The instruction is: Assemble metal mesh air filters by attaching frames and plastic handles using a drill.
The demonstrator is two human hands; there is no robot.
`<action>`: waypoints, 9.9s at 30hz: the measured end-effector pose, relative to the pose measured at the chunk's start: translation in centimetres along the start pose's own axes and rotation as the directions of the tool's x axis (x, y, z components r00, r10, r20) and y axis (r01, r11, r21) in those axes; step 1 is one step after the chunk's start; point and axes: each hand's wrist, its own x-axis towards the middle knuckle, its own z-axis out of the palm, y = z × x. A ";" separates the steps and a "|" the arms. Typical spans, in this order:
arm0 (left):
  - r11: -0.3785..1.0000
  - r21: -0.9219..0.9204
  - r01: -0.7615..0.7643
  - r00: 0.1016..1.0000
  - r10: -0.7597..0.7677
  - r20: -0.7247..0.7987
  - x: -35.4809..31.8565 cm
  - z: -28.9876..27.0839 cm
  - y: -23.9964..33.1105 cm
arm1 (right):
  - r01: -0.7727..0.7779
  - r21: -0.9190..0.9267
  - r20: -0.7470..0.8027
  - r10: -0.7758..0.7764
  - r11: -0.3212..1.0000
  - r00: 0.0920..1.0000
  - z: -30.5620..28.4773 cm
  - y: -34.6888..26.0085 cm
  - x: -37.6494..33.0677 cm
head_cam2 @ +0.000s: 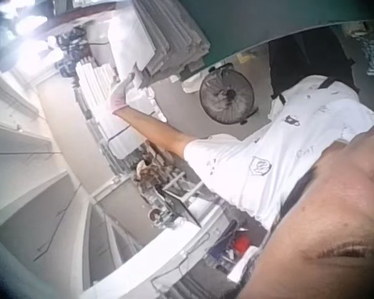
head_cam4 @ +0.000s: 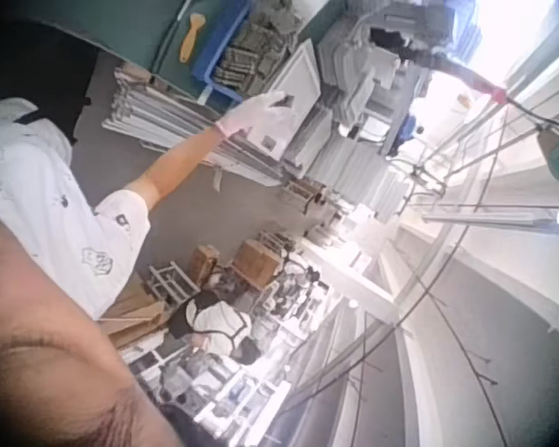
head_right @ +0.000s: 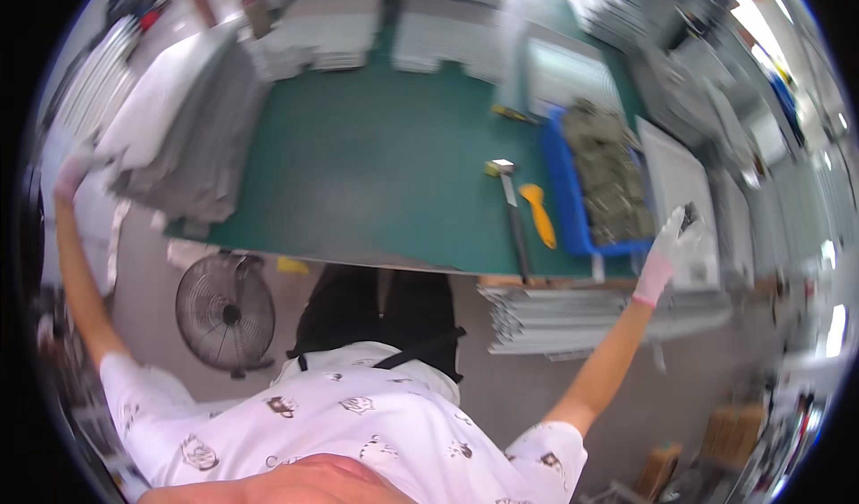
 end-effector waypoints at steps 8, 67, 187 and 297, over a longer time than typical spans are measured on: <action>0.943 0.076 0.324 0.941 -0.329 0.080 -3.6 -2.3 9.1 | -0.001 0.458 0.663 -0.341 0.889 0.667 16.6 -22.7 -6.6; 0.685 -0.589 -0.430 0.778 -0.050 -0.626 -13.7 -4.2 23.1 | -0.710 0.435 0.639 -0.366 -0.554 0.677 12.9 -15.0 -7.8; 0.815 0.227 -0.533 0.843 0.486 0.231 -3.6 36.9 27.7 | -0.688 0.601 0.757 -0.013 0.406 0.653 42.8 -15.6 8.7; 0.749 0.028 -0.662 0.737 0.645 0.203 -3.2 36.9 26.4 | 0.157 -0.098 0.923 0.030 0.983 0.384 48.8 -43.8 -13.2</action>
